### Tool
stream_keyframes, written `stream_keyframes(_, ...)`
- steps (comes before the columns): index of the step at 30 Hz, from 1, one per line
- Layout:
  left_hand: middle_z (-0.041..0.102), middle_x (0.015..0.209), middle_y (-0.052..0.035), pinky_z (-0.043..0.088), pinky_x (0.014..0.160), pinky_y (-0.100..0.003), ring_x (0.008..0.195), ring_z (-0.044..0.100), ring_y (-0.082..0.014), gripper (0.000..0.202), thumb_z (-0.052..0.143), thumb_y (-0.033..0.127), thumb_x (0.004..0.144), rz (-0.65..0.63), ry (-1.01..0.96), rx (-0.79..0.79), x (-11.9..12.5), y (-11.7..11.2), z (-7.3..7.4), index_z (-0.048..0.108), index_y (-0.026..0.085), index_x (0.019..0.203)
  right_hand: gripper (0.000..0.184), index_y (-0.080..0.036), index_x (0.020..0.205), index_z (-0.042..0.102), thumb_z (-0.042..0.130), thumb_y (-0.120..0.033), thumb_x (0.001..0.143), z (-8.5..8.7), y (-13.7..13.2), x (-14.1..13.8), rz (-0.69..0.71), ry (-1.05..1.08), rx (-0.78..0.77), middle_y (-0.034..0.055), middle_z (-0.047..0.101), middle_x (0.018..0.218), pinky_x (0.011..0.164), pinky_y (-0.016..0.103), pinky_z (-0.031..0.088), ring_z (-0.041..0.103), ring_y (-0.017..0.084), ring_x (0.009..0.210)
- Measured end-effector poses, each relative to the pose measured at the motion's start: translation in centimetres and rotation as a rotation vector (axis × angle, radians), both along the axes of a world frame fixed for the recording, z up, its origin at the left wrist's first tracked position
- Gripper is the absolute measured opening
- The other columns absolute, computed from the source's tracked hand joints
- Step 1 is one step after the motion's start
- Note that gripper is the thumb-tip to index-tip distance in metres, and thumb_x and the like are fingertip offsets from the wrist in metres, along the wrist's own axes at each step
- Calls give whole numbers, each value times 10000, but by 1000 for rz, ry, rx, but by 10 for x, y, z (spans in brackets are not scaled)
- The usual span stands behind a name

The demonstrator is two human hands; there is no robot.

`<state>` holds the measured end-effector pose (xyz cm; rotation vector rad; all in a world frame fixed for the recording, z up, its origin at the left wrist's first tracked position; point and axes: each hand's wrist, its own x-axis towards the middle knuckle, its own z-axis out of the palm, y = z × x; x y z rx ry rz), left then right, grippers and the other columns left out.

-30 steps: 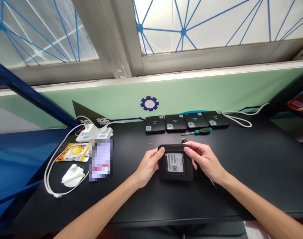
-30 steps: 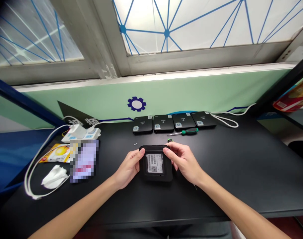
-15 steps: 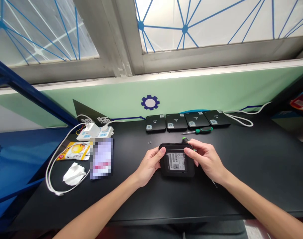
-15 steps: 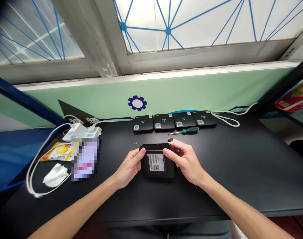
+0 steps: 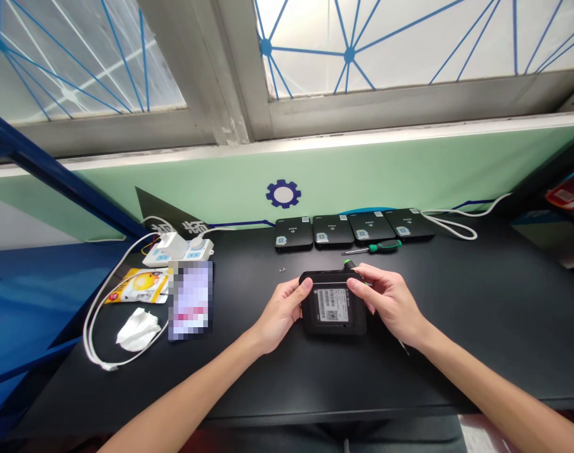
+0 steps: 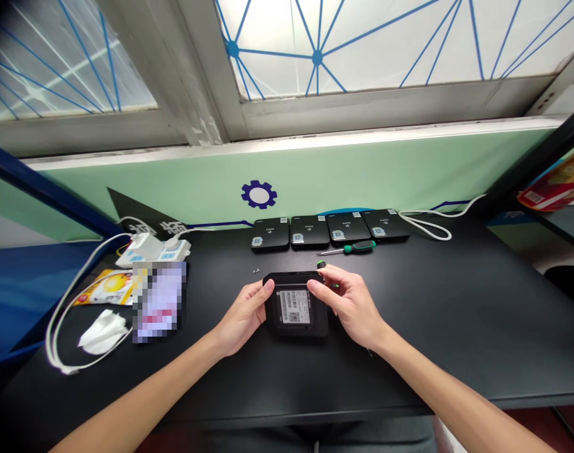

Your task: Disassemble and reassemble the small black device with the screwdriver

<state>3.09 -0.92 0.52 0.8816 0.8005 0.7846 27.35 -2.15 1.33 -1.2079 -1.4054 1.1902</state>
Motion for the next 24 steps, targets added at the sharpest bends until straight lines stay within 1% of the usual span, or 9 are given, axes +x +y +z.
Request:
stream_keyframes(4, 845, 1119, -163, 657, 820, -357, 982, 822, -300, 588, 864, 684, 942, 1, 5, 2, 0, 0, 2, 834, 129, 1134, 497, -209, 816, 693, 784, -671, 976, 1, 0, -1, 30, 31, -43, -24, 479, 756, 531, 293, 328, 393, 123, 598)
stream_keyframes(6, 841, 1080, -141, 650, 807, -348, 934, 810, -278, 546, 873, 646, 944, -11, 18, 17, 0, 0, 3, 835, 135, 1135, 492, -203, 831, 710, 783, -666, 980, 2, -1, -2, 69, 58, -69, -27, 493, 737, 526, 285, 327, 391, 114, 581)
stream_keyframes(9, 814, 1000, -94, 625, 777, -320, 865, 771, -237, 476, 897, 601, 928, -10, 84, 49, -2, 1, 1, 830, 155, 1081, 499, -196, 820, 719, 793, -666, 974, 5, -1, -4, 95, 80, -79, -22, 508, 742, 514, 277, 330, 402, 111, 584)
stream_keyframes(11, 798, 986, -73, 598, 763, -295, 868, 754, -224, 458, 915, 593, 907, -8, 134, 77, -3, 1, -1, 826, 169, 1058, 500, -196, 821, 729, 794, -667, 972, 6, -1, -5, 99, 77, -74, -16, 526, 760, 510, 276, 341, 415, 115, 596)
stream_keyframes(15, 795, 1022, -64, 553, 735, -265, 911, 747, -224, 455, 918, 584, 905, -20, 162, 120, -4, 3, -7, 830, 188, 1112, 482, -197, 853, 757, 787, -660, 982, 5, -1, -5, 102, 67, -63, -7, 555, 790, 505, 275, 357, 440, 123, 616)
stream_keyframes(20, 793, 1009, -61, 529, 711, -244, 913, 739, -217, 465, 911, 588, 909, -10, 192, 140, -4, 3, -7, 831, 183, 1124, 455, -196, 872, 777, 786, -633, 994, 4, -1, -4, 90, 53, -45, 2, 587, 811, 504, 267, 364, 451, 124, 628)
stream_keyframes(22, 792, 991, -57, 517, 686, -232, 888, 730, -206, 479, 909, 600, 907, -7, 206, 150, -4, 4, -7, 829, 179, 1123, 438, -200, 953, 818, 778, -633, 1000, 1, 0, -3, 99, 47, -57, 16, 638, 846, 512, 268, 382, 480, 132, 642)
stream_keyframes(24, 786, 970, -50, 518, 670, -223, 861, 721, -192, 485, 905, 611, 911, 0, 213, 157, -4, 4, -8, 822, 176, 1109, 424, -216, 1095, 846, 766, -624, 1013, -2, 1, -2, 94, 32, -65, 20, 667, 868, 543, 272, 420, 504, 141, 657)
